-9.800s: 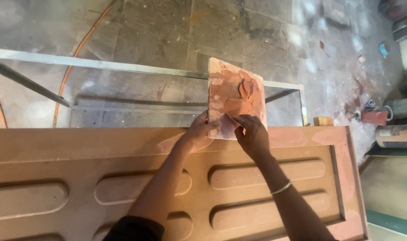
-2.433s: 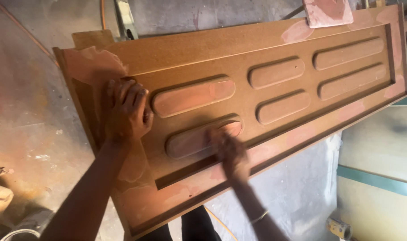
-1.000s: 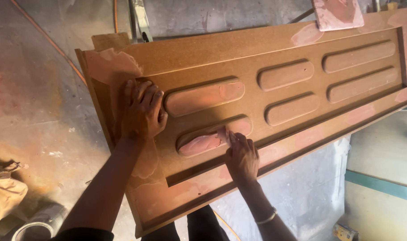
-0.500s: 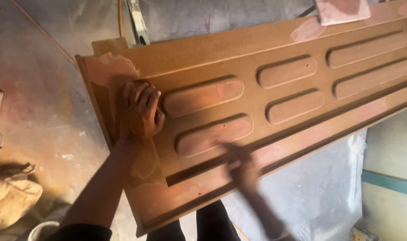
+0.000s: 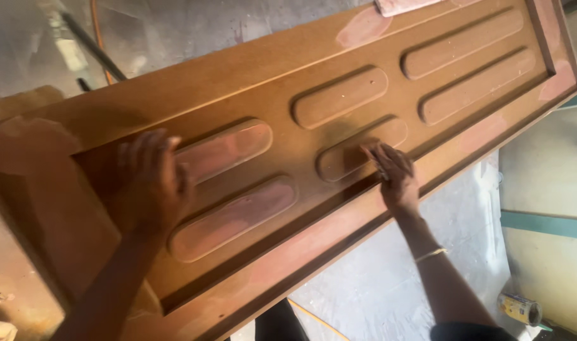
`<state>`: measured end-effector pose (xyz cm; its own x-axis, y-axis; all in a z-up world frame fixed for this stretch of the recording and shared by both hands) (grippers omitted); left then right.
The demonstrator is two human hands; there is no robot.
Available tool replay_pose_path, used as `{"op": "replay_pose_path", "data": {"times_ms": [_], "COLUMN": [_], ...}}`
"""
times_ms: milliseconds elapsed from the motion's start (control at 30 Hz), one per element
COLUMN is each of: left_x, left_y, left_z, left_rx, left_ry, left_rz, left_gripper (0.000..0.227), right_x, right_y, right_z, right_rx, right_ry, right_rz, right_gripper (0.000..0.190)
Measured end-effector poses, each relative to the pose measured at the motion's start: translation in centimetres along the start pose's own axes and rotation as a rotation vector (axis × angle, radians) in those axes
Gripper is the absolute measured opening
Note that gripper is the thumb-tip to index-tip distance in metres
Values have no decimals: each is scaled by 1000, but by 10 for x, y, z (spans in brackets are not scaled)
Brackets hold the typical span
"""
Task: The person applies a reddish-brown putty to a wooden door using a putty knife and a small block. They scoop putty from a container, spread it onto the door's panels and frame, and smooth the surface.
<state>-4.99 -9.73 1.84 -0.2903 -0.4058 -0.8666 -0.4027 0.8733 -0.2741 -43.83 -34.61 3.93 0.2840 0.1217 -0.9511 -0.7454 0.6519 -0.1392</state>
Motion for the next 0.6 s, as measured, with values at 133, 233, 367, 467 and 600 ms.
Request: {"op": "replay_pose_path", "data": {"times_ms": [133,233,367,467,600], "left_x": [45,72,86,88,93], "left_y": [-30,-48,-74,-67,-67], "left_z": [-60,-97,-116,-109,-103], "left_rx": [111,121,115,97,98], "left_ry": [125,121,104,53,37], "left_rz": [-9,20,37,102,181], "left_gripper": [44,48,49,53,59], "right_x": [32,49,32,1,-6], "right_y": [9,32,19,-9,-40], "right_z": [18,53,46,-3,-29], "right_rx": [22,2,-106,30,231], "right_ry": [-1,130,164,220,161], "right_rz": [87,183,115,33,50], "right_gripper": [70,61,47,44,29]}}
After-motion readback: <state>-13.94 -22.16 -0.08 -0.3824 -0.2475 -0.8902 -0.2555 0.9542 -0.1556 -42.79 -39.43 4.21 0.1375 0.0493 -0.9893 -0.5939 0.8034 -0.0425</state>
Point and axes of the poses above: each hand's wrist, its own y-axis away from the middle knuckle, its own x-axis out of the palm, z = x × y, the point moved 2 cm from there along -y, towards the middle knuckle, and after that the axes turned 9 degrees about z, right-handed, at the moved point
